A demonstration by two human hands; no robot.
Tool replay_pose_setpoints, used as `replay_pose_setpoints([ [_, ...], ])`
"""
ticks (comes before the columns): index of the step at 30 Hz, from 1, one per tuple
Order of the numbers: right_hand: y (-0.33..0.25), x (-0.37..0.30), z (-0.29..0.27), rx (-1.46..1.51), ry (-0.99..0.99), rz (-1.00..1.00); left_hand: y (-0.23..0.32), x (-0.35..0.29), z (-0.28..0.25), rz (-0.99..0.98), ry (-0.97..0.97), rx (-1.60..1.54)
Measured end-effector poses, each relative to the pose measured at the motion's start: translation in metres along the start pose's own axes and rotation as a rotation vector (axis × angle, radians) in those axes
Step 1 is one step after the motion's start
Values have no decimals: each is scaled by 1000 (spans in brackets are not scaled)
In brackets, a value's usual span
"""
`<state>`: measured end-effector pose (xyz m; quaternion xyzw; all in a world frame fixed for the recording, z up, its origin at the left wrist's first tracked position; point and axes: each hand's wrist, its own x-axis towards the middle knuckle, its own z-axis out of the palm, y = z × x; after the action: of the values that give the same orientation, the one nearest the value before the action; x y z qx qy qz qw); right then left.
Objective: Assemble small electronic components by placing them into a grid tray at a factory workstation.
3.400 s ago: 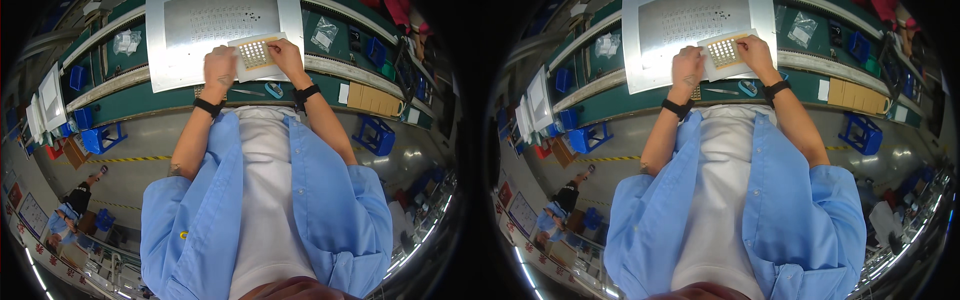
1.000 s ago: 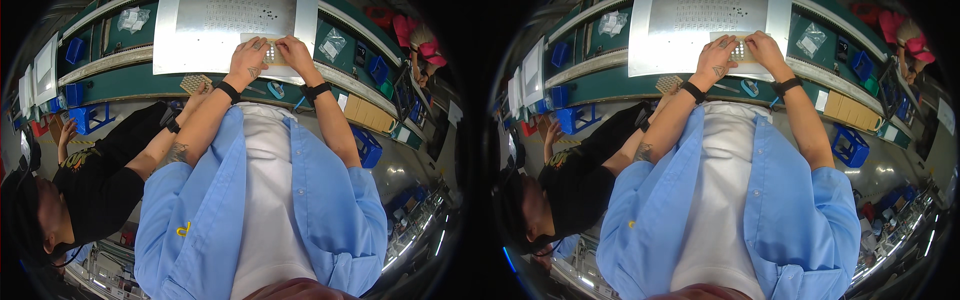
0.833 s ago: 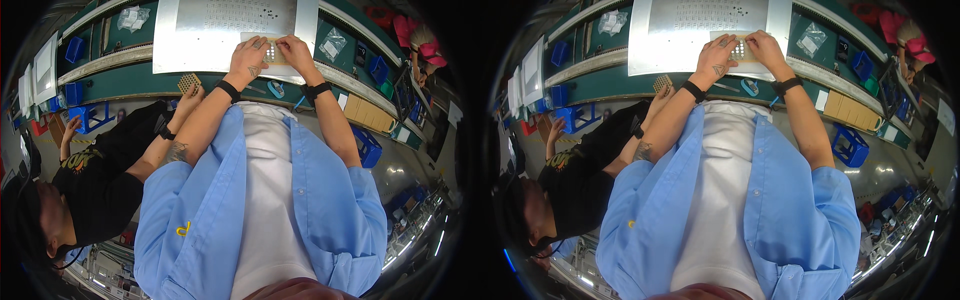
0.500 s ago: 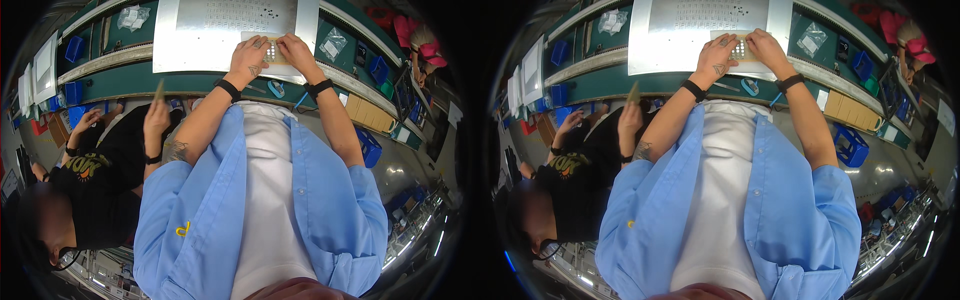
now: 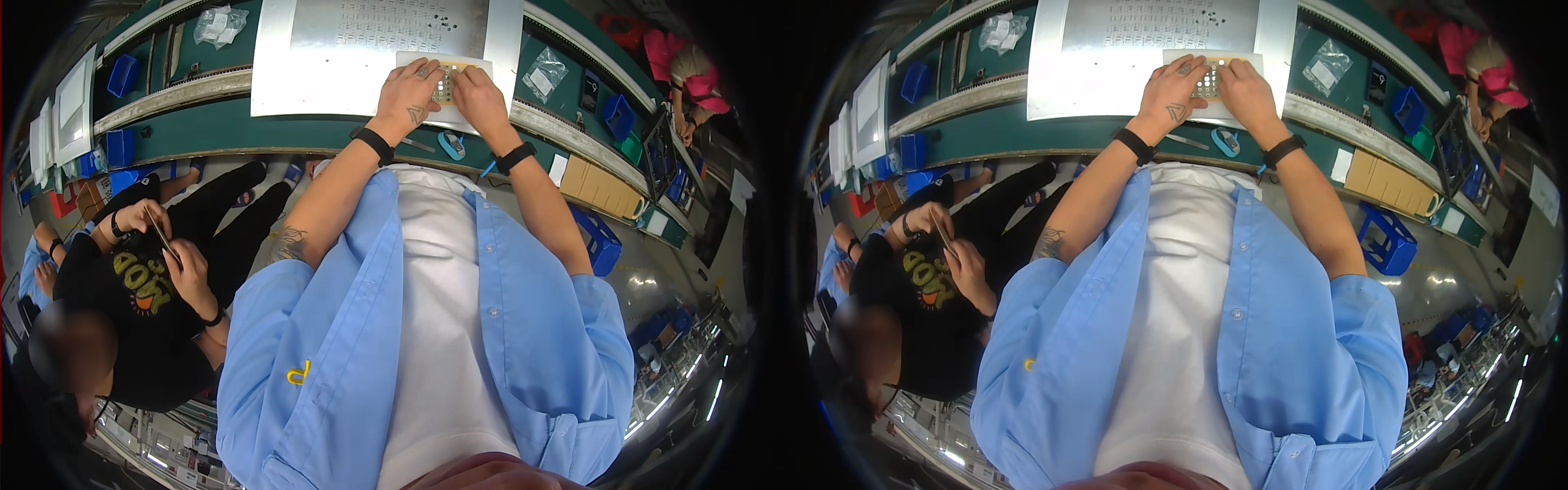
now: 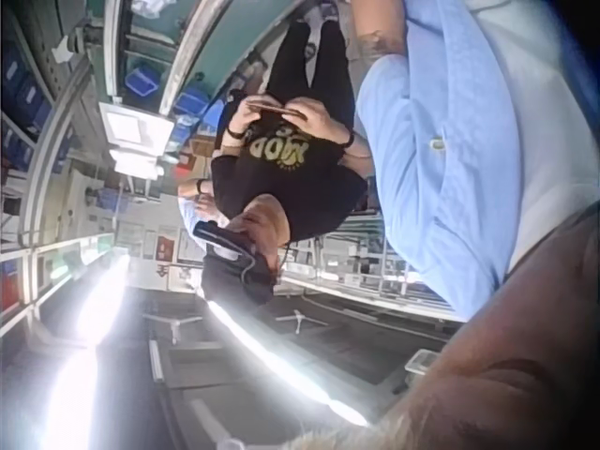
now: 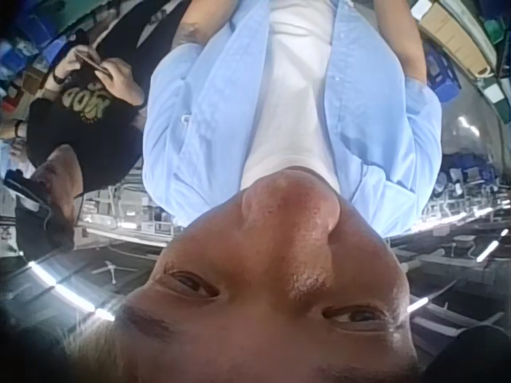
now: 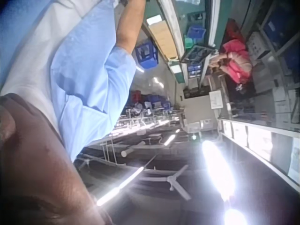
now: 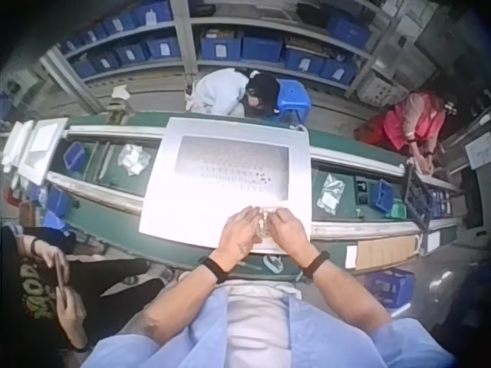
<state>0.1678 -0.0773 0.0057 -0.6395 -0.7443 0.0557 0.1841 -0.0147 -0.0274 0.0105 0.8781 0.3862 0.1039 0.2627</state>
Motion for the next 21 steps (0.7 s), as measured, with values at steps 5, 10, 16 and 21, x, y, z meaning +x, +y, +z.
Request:
replay_pose_setpoints([
  [5, -10, 0, -6, -45, -83, 117, 0, 0, 0, 8, 19, -17],
  [10, 17, 29, -18, 174, -58, 316, -1, -1, -2, -11, 40, -28],
  [16, 61, 90, 4, 260, -13, 269, -1, 0, -3, -6, 0, -13],
  [21, 71, 107, 24, 126, -87, 184, 1, -3, -5, -24, -12, -18],
])
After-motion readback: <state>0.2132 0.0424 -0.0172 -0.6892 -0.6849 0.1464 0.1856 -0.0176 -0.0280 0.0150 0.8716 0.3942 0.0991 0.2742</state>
